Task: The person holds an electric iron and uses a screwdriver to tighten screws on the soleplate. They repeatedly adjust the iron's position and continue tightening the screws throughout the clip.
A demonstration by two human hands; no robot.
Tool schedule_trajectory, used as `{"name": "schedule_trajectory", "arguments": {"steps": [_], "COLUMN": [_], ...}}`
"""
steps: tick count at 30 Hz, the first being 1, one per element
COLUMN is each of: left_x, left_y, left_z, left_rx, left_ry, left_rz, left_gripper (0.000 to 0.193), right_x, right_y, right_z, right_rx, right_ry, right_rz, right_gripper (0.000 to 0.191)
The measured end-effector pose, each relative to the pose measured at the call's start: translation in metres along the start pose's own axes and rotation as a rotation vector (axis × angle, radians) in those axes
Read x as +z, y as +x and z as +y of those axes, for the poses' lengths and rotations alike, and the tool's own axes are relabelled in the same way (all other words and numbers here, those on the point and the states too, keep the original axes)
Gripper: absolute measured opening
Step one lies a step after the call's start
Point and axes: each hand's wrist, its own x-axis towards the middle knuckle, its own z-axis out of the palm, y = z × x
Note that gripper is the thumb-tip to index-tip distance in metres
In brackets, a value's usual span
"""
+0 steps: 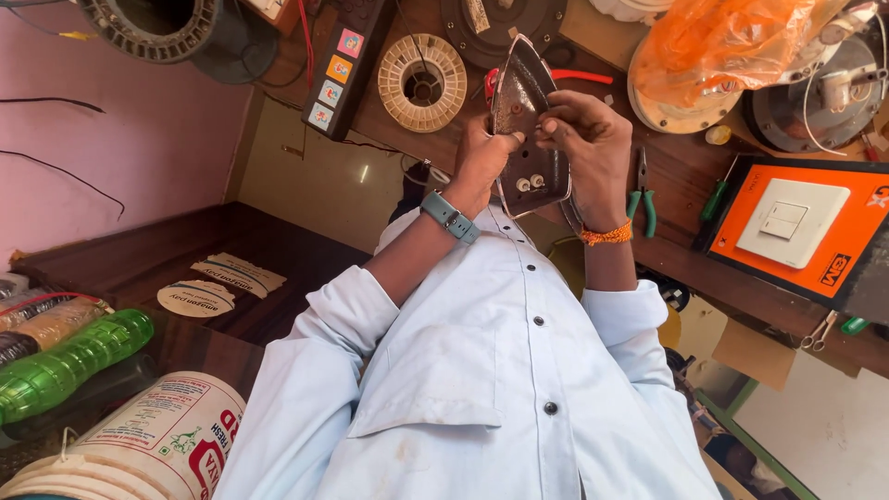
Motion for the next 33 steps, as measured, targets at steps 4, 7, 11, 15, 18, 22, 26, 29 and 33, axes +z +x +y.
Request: {"name": "schedule_trajectory", "arguments": {"steps": [4,7,11,15,18,22,26,29,33], "left_x": [0.005,0.01,0.014,0.014,0.014,0.014,0.015,0.014,0.014], "left_y": [0.002,0.001,0.001,0.002,0.002,0.0,-0.004,-0.005,-0.002], "left_z": [-0.003,-0.005,-0.007,-0.01,-0.012,-0.012,-0.009,-0.007,-0.004], "left_rx": [0.011,0.038,0.029,0.019,0.003,-0.039,0.08,0.074,0.072], "left_ry": [0.071,0.1,0.113,0.125,0.106,0.157,0.161,0.174,0.233], "left_rz": [0.013,-0.004,-0.001,0.012,0.014,0.062,0.072,0.069,0.114], "left_gripper": [0.021,0.021,0.021,0.022,0.022,0.026,0.029,0.027,0.026], "right_x": [-0.006,-0.002,0.009,0.016,0.018,0.019,0.021,0.025,0.029], "right_y": [0.004,0.011,0.011,0.006,0.005,0.004,0.001,-0.001,0.001], "right_z": [0.016,0.023,0.024,0.024,0.026,0.029,0.026,0.023,0.021], "right_rx": [-0.1,-0.188,-0.32,-0.387,-0.439,-0.457,-0.589,-0.655,-0.701], "right_ry": [-0.042,-0.124,-0.435,-0.62,-0.687,-0.701,-0.774,-0.865,-0.971], "right_rz": [-0.083,-0.087,0.03,0.085,0.096,0.099,0.07,0.079,0.091], "right_gripper": [0.026,0.039,0.055,0.064,0.067,0.062,0.052,0.041,0.029]}}
